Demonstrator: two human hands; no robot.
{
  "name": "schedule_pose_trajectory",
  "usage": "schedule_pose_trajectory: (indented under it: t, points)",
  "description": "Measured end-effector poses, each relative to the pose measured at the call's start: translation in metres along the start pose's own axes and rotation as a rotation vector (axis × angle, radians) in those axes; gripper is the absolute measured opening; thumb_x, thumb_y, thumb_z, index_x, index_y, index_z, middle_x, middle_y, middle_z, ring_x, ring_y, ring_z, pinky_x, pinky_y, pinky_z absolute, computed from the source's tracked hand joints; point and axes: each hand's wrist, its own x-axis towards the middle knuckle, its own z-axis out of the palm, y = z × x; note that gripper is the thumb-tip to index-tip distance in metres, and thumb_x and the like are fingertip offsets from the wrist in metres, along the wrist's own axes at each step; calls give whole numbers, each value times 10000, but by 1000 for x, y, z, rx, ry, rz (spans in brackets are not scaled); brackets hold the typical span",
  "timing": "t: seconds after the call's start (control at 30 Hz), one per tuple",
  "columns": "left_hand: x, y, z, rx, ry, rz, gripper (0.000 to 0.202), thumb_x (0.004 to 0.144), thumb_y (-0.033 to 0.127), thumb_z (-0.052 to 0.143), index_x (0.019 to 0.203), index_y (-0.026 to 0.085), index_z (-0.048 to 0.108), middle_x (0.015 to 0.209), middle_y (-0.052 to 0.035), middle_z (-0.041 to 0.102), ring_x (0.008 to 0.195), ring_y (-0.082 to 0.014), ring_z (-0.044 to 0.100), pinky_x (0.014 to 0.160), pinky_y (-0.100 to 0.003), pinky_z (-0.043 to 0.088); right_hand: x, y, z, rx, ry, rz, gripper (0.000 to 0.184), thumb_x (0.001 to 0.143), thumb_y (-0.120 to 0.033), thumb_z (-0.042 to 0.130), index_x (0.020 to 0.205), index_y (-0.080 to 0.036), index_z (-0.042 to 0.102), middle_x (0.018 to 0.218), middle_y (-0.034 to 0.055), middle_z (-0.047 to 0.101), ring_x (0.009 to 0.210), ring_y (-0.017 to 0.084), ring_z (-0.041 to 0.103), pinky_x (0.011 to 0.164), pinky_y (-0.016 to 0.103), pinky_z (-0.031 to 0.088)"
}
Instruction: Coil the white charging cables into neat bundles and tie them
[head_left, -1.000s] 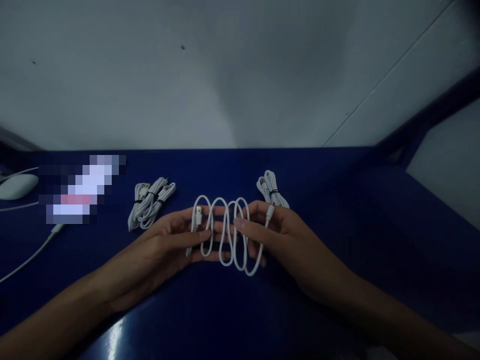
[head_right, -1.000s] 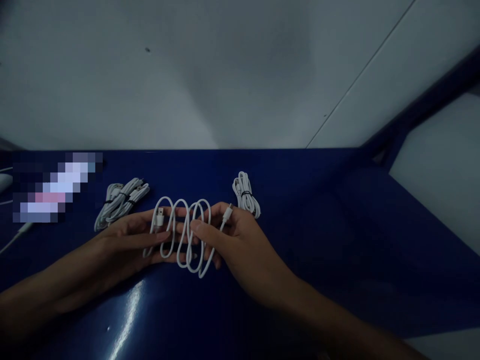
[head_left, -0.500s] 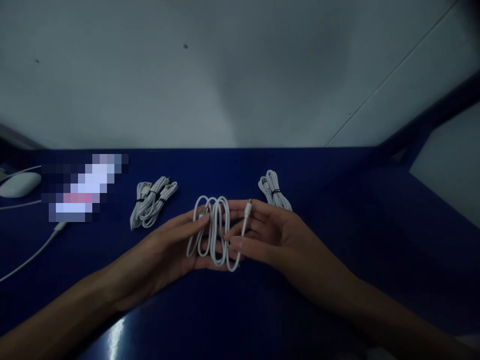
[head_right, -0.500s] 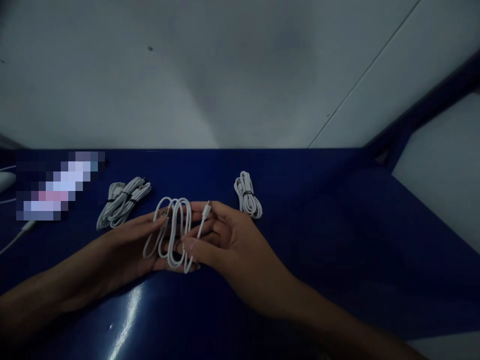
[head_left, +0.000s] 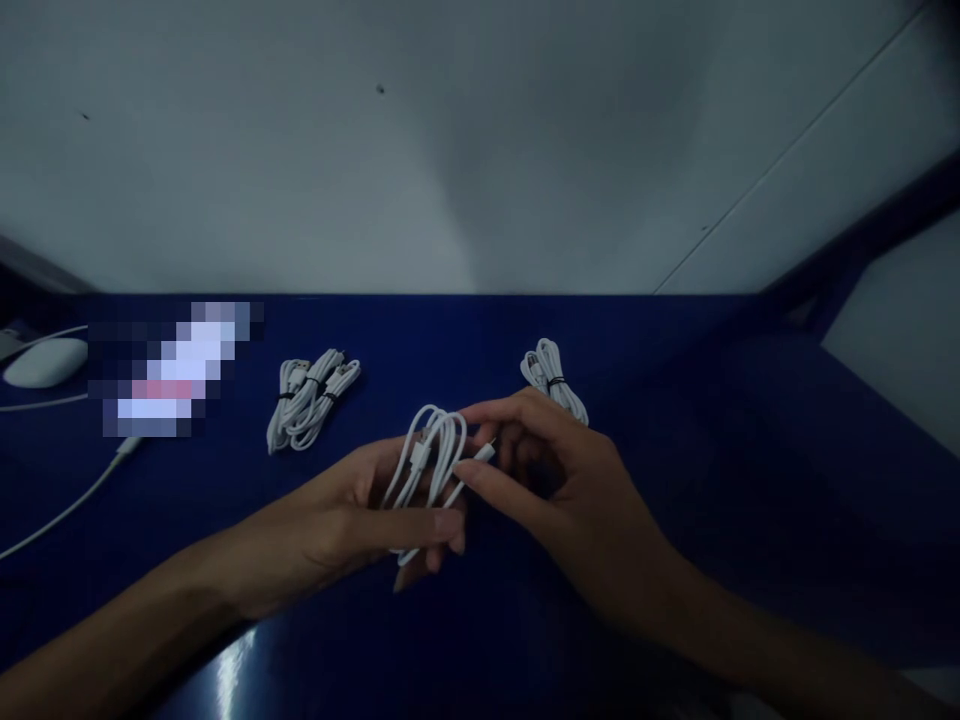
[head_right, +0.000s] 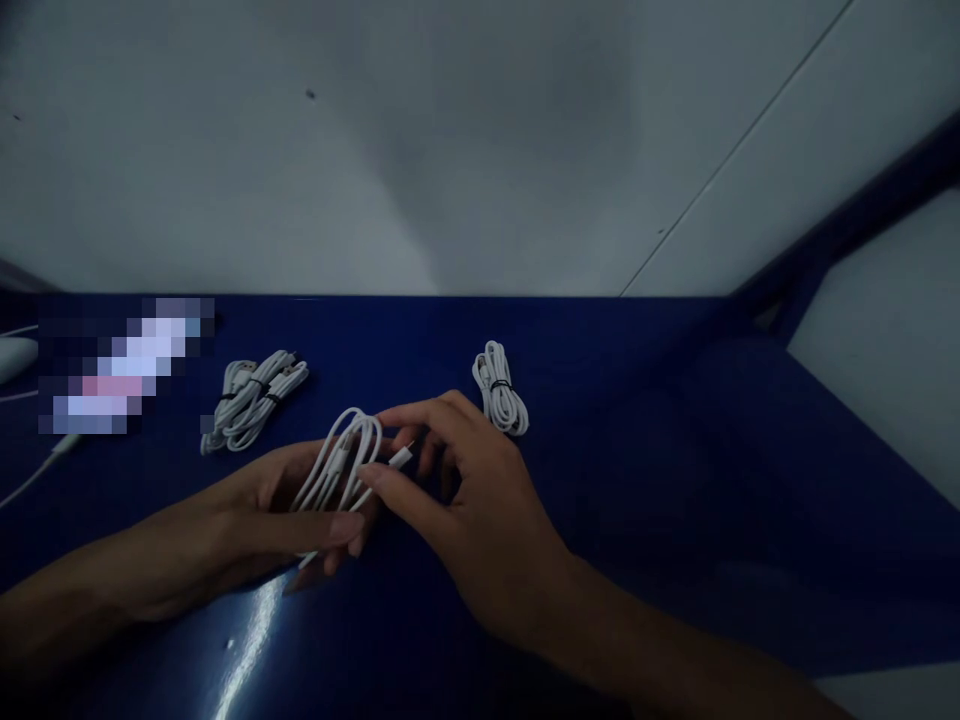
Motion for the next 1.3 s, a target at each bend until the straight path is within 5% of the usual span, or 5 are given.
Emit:
schedule_pose_trajectory:
  t: [0.27, 0.43, 0.63, 0.9, 1.3]
  points:
    - [-2, -2, 2, -208, -98, -146, 106, 1002, 235, 694, 997, 205, 592, 761, 50, 456, 535, -54, 238, 475, -170, 220, 0, 11, 3, -346, 84, -581, 249, 1086, -250, 626, 1300, -153, 707, 1194, 131, 671, 914, 192, 670, 741, 337, 602]
    - [-6, -4, 6, -207, -165, -186, 429, 1053, 539, 531, 816, 181, 551, 645, 69, 306, 499, -73, 137, 454, -241, 112, 0, 18, 13, -616, 188, -881, 298, 1110, -347, 546, 1129, -125, 743, 1039, 156, 755, 834, 237, 674, 651, 365, 569]
    - [-7, 6, 27, -125, -197, -220, 590, 1085, 600, 331, 648, 213, 417, 548, 74, 228, 449, -79, 114, 441, -270, 101, 6, 12, 8, -683, 285, -933, 248, 1059, -267, 564, 876, -196, 715, 789, 69, 723, 706, 206, 606, 564, 355, 469]
    - [18, 19, 38, 28, 209, 71, 456, 1057, 492, 543, 741, 175, 631, 586, 45, 400, 433, -73, 219, 383, -193, 147, 34, -10, -8, -773, 440, -840, 437, 1082, -211, 558, 647, -230, 513, 584, 1, 510, 581, 157, 416, 552, 348, 329]
    - [27, -11, 16, 249, 355, 146, 586, 1110, 629, 497, 722, 202, 598, 506, 72, 314, 426, -90, 243, 401, -209, 219, 33, 18, 11, -490, 141, -542, 432, 1075, -243, 541, 644, -213, 539, 583, -21, 531, 524, 118, 425, 550, 309, 314]
